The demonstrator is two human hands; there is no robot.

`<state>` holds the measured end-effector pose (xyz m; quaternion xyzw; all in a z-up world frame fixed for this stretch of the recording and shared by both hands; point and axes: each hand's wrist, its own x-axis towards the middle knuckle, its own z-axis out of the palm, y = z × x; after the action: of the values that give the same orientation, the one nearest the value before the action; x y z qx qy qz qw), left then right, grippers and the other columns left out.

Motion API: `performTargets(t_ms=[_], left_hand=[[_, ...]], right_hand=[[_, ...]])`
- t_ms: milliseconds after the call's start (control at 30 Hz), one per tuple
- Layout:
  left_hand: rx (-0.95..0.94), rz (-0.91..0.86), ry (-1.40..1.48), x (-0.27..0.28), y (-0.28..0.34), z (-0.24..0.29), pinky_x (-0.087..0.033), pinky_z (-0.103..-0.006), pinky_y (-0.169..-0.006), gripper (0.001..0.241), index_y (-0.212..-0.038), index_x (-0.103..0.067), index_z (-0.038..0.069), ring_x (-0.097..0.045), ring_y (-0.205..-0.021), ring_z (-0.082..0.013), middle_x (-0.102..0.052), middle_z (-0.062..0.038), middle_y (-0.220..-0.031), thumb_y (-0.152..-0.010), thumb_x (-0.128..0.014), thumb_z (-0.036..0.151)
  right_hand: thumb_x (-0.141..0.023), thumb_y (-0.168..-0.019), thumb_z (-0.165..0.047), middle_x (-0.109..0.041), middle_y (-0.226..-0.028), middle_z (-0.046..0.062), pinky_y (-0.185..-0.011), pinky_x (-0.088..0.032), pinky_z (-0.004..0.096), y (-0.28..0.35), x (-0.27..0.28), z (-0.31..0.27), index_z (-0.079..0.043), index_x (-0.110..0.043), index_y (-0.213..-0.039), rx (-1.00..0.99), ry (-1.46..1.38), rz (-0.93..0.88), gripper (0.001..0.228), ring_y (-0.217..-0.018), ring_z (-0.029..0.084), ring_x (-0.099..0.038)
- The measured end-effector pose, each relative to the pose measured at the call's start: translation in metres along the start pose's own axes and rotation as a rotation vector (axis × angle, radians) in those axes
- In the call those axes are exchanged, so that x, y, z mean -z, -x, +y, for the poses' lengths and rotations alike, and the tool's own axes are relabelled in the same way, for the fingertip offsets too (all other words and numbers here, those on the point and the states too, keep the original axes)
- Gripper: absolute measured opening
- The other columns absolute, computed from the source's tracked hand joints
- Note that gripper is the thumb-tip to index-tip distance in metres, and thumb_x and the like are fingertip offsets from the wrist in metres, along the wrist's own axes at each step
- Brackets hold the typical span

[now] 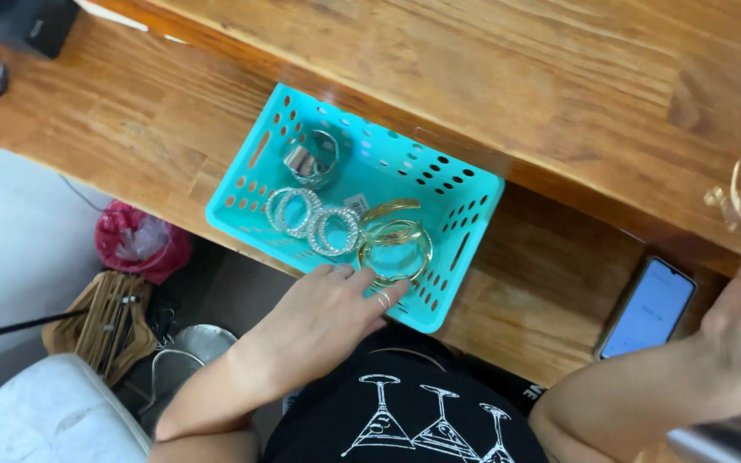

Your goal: The person is taking various bracelets out of a blue plastic basket and arranging them neatly on a wooden table surface.

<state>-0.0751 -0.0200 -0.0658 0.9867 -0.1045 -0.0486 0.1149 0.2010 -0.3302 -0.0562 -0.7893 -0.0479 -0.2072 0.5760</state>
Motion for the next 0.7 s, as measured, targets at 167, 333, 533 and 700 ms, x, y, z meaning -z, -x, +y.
performTargets(t_ms=[167, 333, 533, 700], left_hand=[[0.422, 0.191, -0.271, -0.03, 0.015, -0.024, -0.053, -0.0429, -0.068, 0.052, -0.137, -0.063, 0.019, -0.07, -0.078, -0.0341, -0.068, -0.009, -0.094, -0.089, -0.072, 0.035], [0.408, 0.15, -0.174, -0.012, 0.023, -0.029, -0.053, -0.0439, -0.08, 0.04, -0.131, -0.064, 0.014, -0.07, -0.086, -0.0334, -0.068, -0.011, -0.092, -0.095, -0.069, 0.033], [0.486, 0.173, -0.136, -0.004, 0.022, -0.034, -0.054, -0.0445, -0.086, 0.034, -0.127, -0.069, 0.015, -0.073, -0.083, -0.0338, -0.067, -0.012, -0.09, -0.096, -0.067, 0.029], [0.506, 0.146, -0.109, -0.007, 0.022, -0.037, -0.052, -0.0451, -0.093, 0.033, -0.127, -0.069, 0.015, -0.075, -0.086, -0.0339, -0.069, -0.012, -0.091, -0.099, -0.063, 0.03]], right_hand=[[-0.058, -0.103, -0.028, -0.065, -0.122, 0.022, -0.08, -0.068, 0.029, 0.078, -0.028, -0.058, -0.009, -0.064, -0.103, 0.193, -0.564, -0.822, 0.02, -0.094, 0.026, -0.077], [-0.056, -0.101, -0.012, -0.067, -0.129, 0.011, -0.088, -0.057, 0.038, 0.094, -0.136, -0.083, -0.008, -0.072, -0.099, 0.435, -0.126, -1.378, 0.017, -0.106, 0.026, -0.072], [-0.052, -0.109, -0.018, -0.069, -0.098, 0.015, -0.082, -0.054, 0.051, 0.109, -0.214, -0.051, -0.01, -0.067, -0.112, 0.301, 0.131, -1.405, 0.017, -0.093, 0.036, -0.069], [-0.046, -0.108, -0.009, -0.07, -0.1, 0.016, -0.076, -0.055, 0.047, 0.116, -0.219, -0.055, -0.012, -0.065, -0.118, 0.253, 0.371, -1.472, 0.022, -0.087, 0.033, -0.072]])
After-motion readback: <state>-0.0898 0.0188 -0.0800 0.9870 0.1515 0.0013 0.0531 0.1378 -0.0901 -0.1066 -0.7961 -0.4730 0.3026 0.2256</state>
